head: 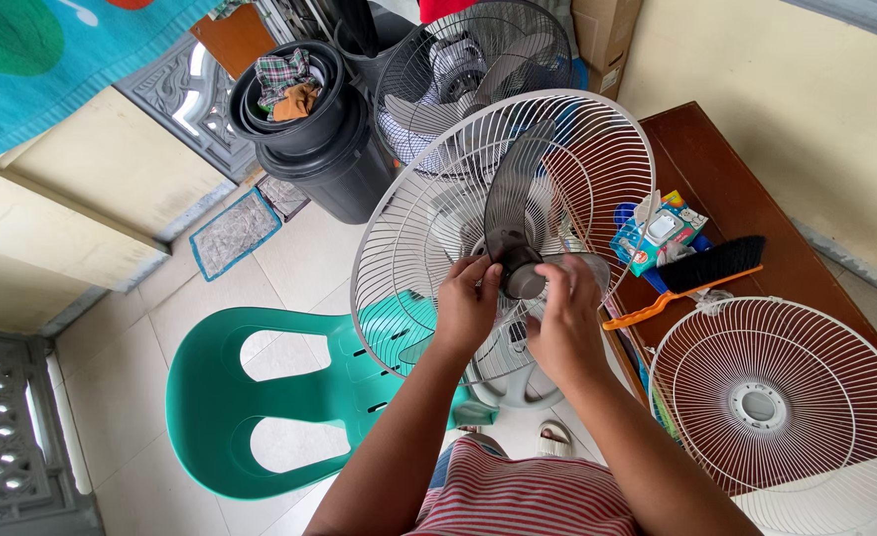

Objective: The person assembles a white pedestal fan by hand. They attach the fan blades to the motor hub, secure them with a nut, and then fit the front wire cage onto the fan head.

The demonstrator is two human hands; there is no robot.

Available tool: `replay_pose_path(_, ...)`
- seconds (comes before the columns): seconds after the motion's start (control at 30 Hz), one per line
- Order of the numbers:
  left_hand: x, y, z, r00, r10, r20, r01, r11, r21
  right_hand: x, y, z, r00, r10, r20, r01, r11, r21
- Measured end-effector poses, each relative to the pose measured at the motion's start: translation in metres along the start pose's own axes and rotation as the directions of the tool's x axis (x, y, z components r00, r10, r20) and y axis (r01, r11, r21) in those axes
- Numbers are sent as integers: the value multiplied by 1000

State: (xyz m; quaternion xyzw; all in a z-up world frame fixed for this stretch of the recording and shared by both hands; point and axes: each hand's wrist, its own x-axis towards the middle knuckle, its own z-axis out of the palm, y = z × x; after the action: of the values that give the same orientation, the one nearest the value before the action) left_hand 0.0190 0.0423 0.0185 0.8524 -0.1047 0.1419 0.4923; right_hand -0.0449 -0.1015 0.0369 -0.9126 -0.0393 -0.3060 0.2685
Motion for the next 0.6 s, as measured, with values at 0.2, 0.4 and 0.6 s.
replay_pose_path(0.2, -1, 3, -4, 999, -23, 49, 24, 999, -24, 11, -8, -9, 724, 553, 412, -622, 781, 46)
replay_pose_path(0.4, 0, 1, -3, 999, -8, 42, 9, 1000, -23, 16, -18, -18, 987, -112, -115, 95, 985, -142)
replay_pose_path(0.6, -1, -2, -2, 999, -2, 42, 3, 999, -34, 19, -17, -16, 767, 498, 405, -544, 839, -1)
